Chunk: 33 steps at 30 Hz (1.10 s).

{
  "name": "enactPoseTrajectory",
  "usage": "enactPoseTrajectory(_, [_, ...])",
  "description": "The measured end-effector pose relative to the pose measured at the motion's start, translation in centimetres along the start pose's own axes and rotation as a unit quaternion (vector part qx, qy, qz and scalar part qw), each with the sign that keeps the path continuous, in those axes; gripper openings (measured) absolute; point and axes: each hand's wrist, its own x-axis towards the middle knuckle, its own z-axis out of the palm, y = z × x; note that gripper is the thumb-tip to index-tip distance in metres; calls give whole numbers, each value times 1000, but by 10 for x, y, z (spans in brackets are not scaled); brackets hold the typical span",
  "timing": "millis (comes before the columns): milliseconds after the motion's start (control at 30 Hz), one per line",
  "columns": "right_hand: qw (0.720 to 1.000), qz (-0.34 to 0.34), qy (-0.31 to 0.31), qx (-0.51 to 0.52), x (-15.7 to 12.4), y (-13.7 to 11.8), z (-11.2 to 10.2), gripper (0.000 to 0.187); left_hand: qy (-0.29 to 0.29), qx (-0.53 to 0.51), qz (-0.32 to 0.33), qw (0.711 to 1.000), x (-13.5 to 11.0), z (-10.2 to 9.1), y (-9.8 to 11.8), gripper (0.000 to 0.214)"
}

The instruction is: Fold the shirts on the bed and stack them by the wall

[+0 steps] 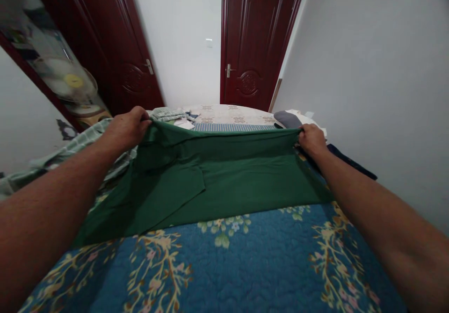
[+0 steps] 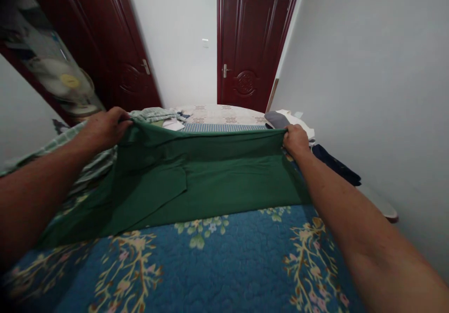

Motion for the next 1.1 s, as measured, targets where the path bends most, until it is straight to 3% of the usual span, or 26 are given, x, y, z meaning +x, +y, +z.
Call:
enactPoseTrajectory(167, [1000, 12, 4, -11, -46, 9, -5, 38, -57, -155, -17, 986, -45, -9, 0, 32])
enactPoseTrajectory(300, [999, 32, 22, 4, -90, 21, -2, 38, -149, -352, -92, 919, -90, -8, -3, 35])
enactPoseTrajectory(400, [997, 68, 23, 14, -119, 28, 6, 39, -280, -411, -51, 866, -120, 4, -6, 42])
enactPoseTrajectory(467, [996, 83, 12, 13, -134, 29, 11, 39, -323, -403, -11, 857, -136, 17, -7, 45])
enactPoseTrajectory(633, [999, 41, 13, 11, -152, 30, 13, 40, -257, -379, -29, 888, -162, 46, -2, 51])
enactPoseTrajectory(833, [998, 12, 40, 44, -153, 56, 28, 35, -238, -374, -79, 893, -180, 42, -16, 56])
enactPoseTrajectory(933, [1000, 9, -20, 11, -151, 56, 27, 33, -245, -385, -106, 883, -184, 38, -22, 56])
enactPoseTrajectory(1033, [993, 29, -105, -49, -156, 35, 9, 34, -219, -374, -127, 892, -183, 40, -23, 58])
enactPoseTrajectory(1100, [990, 54, -109, -76, -156, 18, -2, 37, -239, -372, -113, 890, -179, 46, -27, 56])
